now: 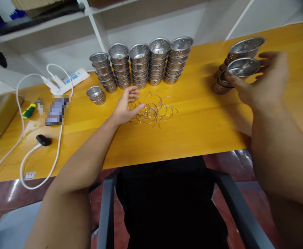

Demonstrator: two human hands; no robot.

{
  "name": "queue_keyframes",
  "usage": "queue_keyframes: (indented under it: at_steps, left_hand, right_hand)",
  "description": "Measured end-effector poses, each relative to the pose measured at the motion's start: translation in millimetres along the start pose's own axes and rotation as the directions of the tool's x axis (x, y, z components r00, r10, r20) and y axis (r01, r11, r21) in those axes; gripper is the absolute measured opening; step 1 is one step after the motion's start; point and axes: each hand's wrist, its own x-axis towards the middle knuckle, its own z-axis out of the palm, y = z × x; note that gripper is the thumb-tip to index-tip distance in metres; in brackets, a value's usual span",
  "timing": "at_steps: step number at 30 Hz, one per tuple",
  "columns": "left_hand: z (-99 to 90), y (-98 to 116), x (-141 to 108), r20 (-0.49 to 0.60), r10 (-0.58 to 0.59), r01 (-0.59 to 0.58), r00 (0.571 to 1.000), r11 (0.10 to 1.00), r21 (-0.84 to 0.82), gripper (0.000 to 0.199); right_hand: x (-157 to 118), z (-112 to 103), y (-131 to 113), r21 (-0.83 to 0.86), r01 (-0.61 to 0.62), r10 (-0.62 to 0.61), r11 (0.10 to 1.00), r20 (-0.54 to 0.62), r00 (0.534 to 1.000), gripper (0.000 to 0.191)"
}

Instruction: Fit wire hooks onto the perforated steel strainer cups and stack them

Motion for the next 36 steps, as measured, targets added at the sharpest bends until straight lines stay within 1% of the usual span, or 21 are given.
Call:
queue_keyframes:
  at_steps: [3, 6, 7, 9, 11, 13, 15, 16, 17, 19, 24, 28, 31, 33, 35, 36]
  left_hand:
    - [0.5, -2, 0, -0.003, 0.011, -0.011, 1.000, 1.000, -0.012, 0.081]
    - [0.4, -4, 0, -0.004, 0.017, -0.017, 1.000, 1.000, -0.016, 0.080]
    - [0.4, -4, 0, -0.004, 0.019, -0.019, 1.000, 1.000, -0.017, 0.081]
    - [0.3, -4, 0, 0.000, 0.016, -0.016, 1.000, 1.000, -0.013, 0.081]
    - [0.2, -3, 0, 0.002, 0.005, -0.005, 1.000, 1.000, -0.003, 0.081]
    - [0.3, -1, 0, 0.001, -0.008, 0.008, 1.000, 1.000, 0.001, 0.081]
    - [0.4, 2, 0, -0.004, -0.017, 0.017, 1.000, 1.000, -0.008, 0.081]
    - [0.3, 4, 1, -0.005, -0.024, 0.024, 1.000, 1.000, -0.012, 0.081]
    - [0.3, 5, 1, -0.006, -0.033, 0.033, 0.999, 0.999, -0.015, 0.081]
    - [-0.2, 7, 1, -0.005, -0.057, 0.057, 0.998, 0.998, -0.016, 0.082]
    - [-1.9, 7, 1, -0.002, -0.074, 0.074, 0.997, 0.997, -0.017, 0.085]
    - [-0.7, 4, 0, -0.004, -0.067, 0.067, 0.998, 0.998, 0.015, 0.084]
    - [-0.6, 4, 1, -0.002, -0.050, 0.050, 0.999, 0.999, 0.022, 0.083]
    - [-4.9, 8, 3, -0.037, -0.024, 0.026, 0.999, 0.998, 0.054, 0.083]
    - [-14.9, 15, 7, -0.128, 0.012, 0.004, 0.992, 0.992, 0.126, 0.080]
    - [-22.1, 19, 10, -0.191, 0.038, -0.005, 0.981, 0.985, 0.172, 0.078]
  right_hand:
    - [-6, -2, -10, 0.067, -0.011, 0.012, 0.998, -0.004, 1.000, 0.119]
    - [-11, -4, -13, 0.104, -0.027, 0.023, 0.994, 0.036, 0.999, 0.113]
    - [-11, -5, -12, 0.097, -0.029, 0.024, 0.995, 0.056, 0.998, 0.112]
    - [-12, -3, -8, 0.074, -0.021, 0.013, 0.997, 0.099, 0.995, 0.116]
    - [-11, 0, -1, 0.079, 0.017, -0.027, 0.997, 0.135, 0.990, 0.116]
    - [-9, 5, 7, 0.110, 0.046, -0.061, 0.993, 0.137, 0.989, 0.101]
    - [-8, 11, 15, 0.134, 0.069, -0.086, 0.989, 0.124, 0.989, 0.078]
    - [-8, 13, 18, 0.136, 0.077, -0.093, 0.988, 0.116, 0.989, 0.070]
    - [-8, 15, 21, 0.135, 0.085, -0.100, 0.987, 0.108, 0.989, 0.065]
    - [-7, 17, 25, 0.135, 0.103, -0.116, 0.985, 0.096, 0.989, 0.060]
    - [-6, 15, 25, 0.140, 0.127, -0.142, 0.982, 0.099, 0.985, 0.059]
    - [-7, 10, 21, 0.121, 0.124, -0.139, 0.985, 0.121, 0.983, 0.056]
    - [-12, 8, 18, 0.111, 0.109, -0.123, 0.988, 0.128, 0.984, 0.060]
    - [-13, 9, 16, 0.118, 0.113, -0.126, 0.986, 0.107, 0.986, 0.070]
    - [-9, 12, 14, 0.124, 0.137, -0.145, 0.983, 0.059, 0.988, 0.081]
    - [-5, 14, 13, 0.117, 0.135, -0.138, 0.984, 0.012, 0.990, 0.082]
